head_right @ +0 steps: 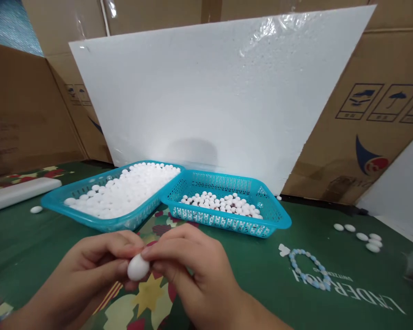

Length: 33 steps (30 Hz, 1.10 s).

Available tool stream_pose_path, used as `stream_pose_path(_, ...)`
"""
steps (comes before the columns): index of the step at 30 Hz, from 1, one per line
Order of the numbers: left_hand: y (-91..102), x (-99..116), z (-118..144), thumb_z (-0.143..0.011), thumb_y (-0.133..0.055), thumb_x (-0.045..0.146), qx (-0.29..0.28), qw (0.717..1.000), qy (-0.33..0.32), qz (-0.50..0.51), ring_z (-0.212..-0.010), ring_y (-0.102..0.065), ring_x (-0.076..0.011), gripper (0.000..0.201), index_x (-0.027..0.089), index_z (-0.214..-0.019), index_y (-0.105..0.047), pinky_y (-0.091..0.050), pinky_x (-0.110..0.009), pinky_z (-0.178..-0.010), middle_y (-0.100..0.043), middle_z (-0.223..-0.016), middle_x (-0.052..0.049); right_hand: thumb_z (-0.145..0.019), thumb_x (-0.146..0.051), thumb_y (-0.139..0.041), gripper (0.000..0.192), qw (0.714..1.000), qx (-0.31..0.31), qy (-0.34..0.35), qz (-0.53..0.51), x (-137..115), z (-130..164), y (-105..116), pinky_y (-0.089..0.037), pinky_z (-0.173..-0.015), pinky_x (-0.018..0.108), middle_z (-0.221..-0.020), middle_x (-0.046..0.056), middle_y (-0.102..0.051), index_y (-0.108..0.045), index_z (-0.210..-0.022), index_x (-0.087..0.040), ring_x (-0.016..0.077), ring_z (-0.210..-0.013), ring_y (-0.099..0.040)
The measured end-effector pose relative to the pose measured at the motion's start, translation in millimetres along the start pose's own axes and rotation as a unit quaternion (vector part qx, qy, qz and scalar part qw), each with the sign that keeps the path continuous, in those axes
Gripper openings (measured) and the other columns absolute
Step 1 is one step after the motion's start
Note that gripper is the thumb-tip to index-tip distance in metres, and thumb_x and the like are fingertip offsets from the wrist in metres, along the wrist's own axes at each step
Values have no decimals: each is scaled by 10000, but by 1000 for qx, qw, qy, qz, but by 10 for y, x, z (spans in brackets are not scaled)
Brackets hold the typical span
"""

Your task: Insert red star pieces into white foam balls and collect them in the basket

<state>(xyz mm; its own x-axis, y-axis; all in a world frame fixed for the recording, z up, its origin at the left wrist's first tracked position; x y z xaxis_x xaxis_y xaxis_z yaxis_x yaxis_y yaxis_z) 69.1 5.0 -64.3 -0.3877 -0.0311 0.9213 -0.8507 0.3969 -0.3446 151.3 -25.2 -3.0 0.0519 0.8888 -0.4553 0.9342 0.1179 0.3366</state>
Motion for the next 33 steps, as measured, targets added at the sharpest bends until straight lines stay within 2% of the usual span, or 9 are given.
stream_pose_path(12, 99, -35, -13, -551, -604, 190, 57, 998, 9, -22, -472, -488, -45, 48, 184, -506, -593, -388, -99, -447, -548, -486, 40, -662, -78, -490, 194, 998, -31, -33, 42, 41, 44, -92, -458, -551, 155, -741, 37, -601, -516, -832, -168, 104, -643, -557)
stream_pose_path(18, 120, 64, -2, -572, -558, 223, 73, 982, -33, -171, -469, -483, -65, 111, 191, -467, -570, -383, -128, -426, -529, -494, 32, -669, -95, -455, 126, 993, -26, -100, 56, 176, 44, -71, -449, -477, 171, -643, 14, -604, -545, -730, -159, 108, -547, -548)
stream_pose_path(20, 136, 314, 32, -588, -526, 230, 105, 933, -116, -323, -514, -496, -91, 101, 211, -497, -567, -400, -160, -473, -552, -539, 25, -679, -111, -427, 127, 991, -34, -125, 33, 247, 32, -67, -437, -444, 167, -587, 7, -585, -545, -706, -149, 99, -500, -532)
stream_pose_path(21, 137, 464, 57, -608, -498, 244, 131, 886, -159, -415, -560, -503, -107, 98, 221, -552, -575, -406, -178, -522, -569, -589, 16, -686, -118, -413, 132, 989, -39, -138, 23, 281, 29, -66, -430, -433, 164, -553, 2, -571, -542, -696, -144, 94, -477, -522)
stream_pose_path(23, 175, 687, 65, -668, -401, 289, 184, 758, -182, -599, -679, -502, -137, 204, 220, -764, -567, -390, -214, -636, -580, -743, -9, -702, -132, -382, 152, 986, -48, -157, 8, 326, 28, -62, -423, -426, 163, -502, -4, -545, -531, -671, -137, 90, -455, -511)
stream_pose_path(25, 355, 775, -11, -716, -282, 312, 220, 647, -104, -722, -813, -473, -181, 350, 176, -979, -471, -354, -269, -715, -535, -917, -51, -721, -144, -346, 186, 985, -52, -166, -6, 335, 34, -56, -424, -433, 165, -491, -1, -539, -513, -639, -136, 87, -454, -511)
stream_pose_path(26, 486, 789, -54, -723, -266, 301, 227, 626, -57, -744, -870, -449, -214, 379, 143, -1023, -434, -337, -308, -736, -500, -982, -81, -729, -150, -330, 208, 984, -56, -166, -11, 325, 37, -56, -424, -433, 166, -486, 1, -537, -503, -615, -137, 85, -451, -510)
stream_pose_path(29, 836, 787, -156, -710, -285, 246, 210, 607, 27, -766, -904, -414, -320, 399, 20, -995, -448, -301, -412, -734, -456, -1013, -197, -744, -187, -297, 274, 984, -55, -170, 12, 316, 37, -25, -418, -417, 174, -465, 1, -525, -471, -536, -146, 85, -434, -504)
stream_pose_path(33, 1216, 707, -234, -689, -384, 231, 166, 605, 90, -774, -936, -399, -296, 365, 6, -968, -452, -283, -426, -768, -451, -1004, -207, -747, -265, -287, 296, 970, 9, -199, 138, 526, 14, 262, -399, -410, 231, -442, 0, -479, -464, -535, -157, 112, -421, -480)
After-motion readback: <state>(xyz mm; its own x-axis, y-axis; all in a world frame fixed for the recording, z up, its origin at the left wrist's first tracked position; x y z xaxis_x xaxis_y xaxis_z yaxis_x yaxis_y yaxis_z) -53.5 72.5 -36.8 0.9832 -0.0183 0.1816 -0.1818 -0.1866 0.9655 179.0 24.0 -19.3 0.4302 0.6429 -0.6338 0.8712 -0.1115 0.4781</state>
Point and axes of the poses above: each hand's wrist, its own z-axis away from the middle knuckle, its own y-axis out of the back of the hand, x = y × z, the point moved 9 cm from there along -z, towards the middle knuckle
